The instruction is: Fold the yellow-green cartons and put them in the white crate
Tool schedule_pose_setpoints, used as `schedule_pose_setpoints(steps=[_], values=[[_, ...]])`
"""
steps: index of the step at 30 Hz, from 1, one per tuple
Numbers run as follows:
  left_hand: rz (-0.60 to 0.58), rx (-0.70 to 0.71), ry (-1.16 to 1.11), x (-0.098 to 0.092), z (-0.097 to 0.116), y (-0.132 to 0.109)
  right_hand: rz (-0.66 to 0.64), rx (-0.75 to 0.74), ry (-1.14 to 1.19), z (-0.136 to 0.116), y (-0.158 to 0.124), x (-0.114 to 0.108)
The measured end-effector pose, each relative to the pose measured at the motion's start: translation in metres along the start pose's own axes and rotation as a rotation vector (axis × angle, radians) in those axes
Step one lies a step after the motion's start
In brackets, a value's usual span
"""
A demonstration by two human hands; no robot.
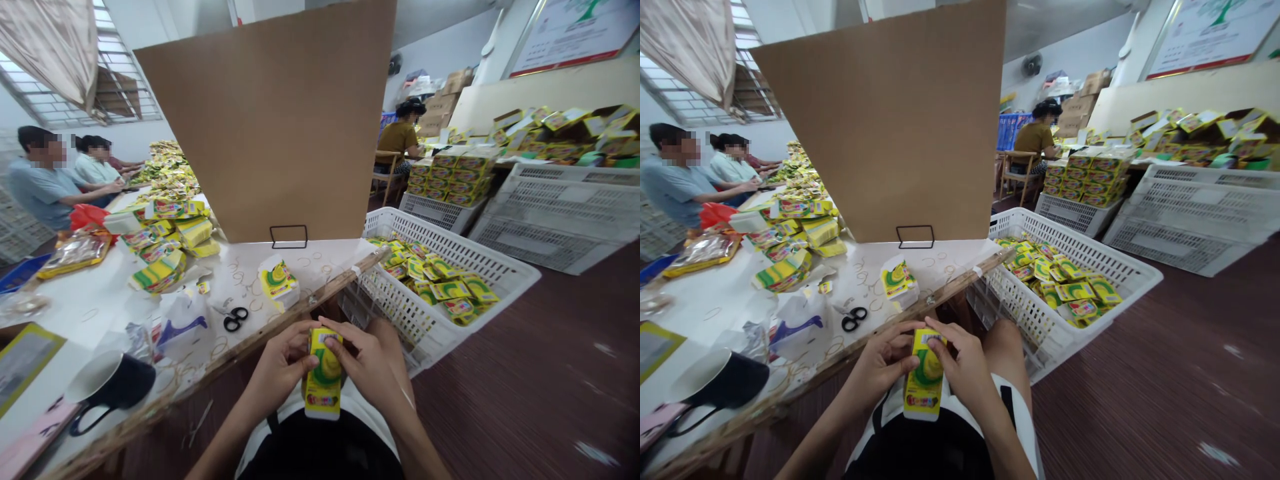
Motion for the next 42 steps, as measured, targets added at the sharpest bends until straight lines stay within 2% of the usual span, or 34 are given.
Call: schedule_pose_setpoints(steps=[2,4,6,7,8,10,14,21,28,29,31,33,35,38,40,42], values=[[0.061,0.029,0.108,-0.006,-0.001,0.006,0.108,0.075,0.068,0.011,0.001,-0.013],[0.197,0.096,0.312,-0.023,0.001,0.016,0.379,0.077,0.211,0.017,-0.001,-0.043],[0.377,0.163,0.607,-0.049,0.005,0.028,0.670,-0.049,0.399,0.017,-0.009,-0.072],[0.450,0.162,0.802,-0.061,0.006,0.036,0.754,-0.119,0.485,0.016,-0.011,-0.081],[0.508,0.135,0.975,-0.073,0.004,0.043,0.784,-0.167,0.553,0.017,-0.012,-0.084],[0.510,0.090,1.049,-0.094,-0.004,0.059,0.730,-0.152,0.619,0.021,-0.008,-0.077],[0.422,0.006,1.096,-0.116,-0.018,0.072,0.557,0.047,0.569,0.039,-0.004,-0.044],[0.392,-0.055,1.102,-0.126,-0.023,0.065,0.404,0.150,0.542,0.046,-0.003,-0.017],[0.295,0.037,1.084,-0.134,-0.011,0.079,0.326,0.213,0.572,0.049,-0.002,-0.002],[0.312,0.060,1.085,-0.135,-0.006,0.080,0.323,0.215,0.577,0.049,-0.002,-0.002],[0.422,0.121,1.095,-0.137,0.009,0.073,0.323,0.217,0.584,0.048,-0.002,-0.002],[0.590,0.193,1.099,-0.132,0.024,0.056,0.332,0.213,0.599,0.045,-0.002,-0.002],[0.703,0.297,1.094,-0.116,0.034,0.035,0.338,0.203,0.628,0.040,-0.003,-0.001],[0.678,0.637,1.113,-0.075,0.042,0.011,0.324,0.189,0.663,0.035,-0.004,0.003],[0.661,0.730,1.120,-0.062,0.034,0.009,0.317,0.197,0.664,0.039,-0.004,0.005],[0.654,0.725,1.124,-0.060,0.022,0.017,0.331,0.238,0.688,0.051,-0.003,0.008]])
Point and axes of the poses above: each hand's wrist, its own y-axis towards the middle knuckle, its own x-axis out of the palm, z = x × y, the point moved 8 cm from there along y, towards the middle knuckle, and after that the axes turned 11 degrees about y, right-handed, at the moved point
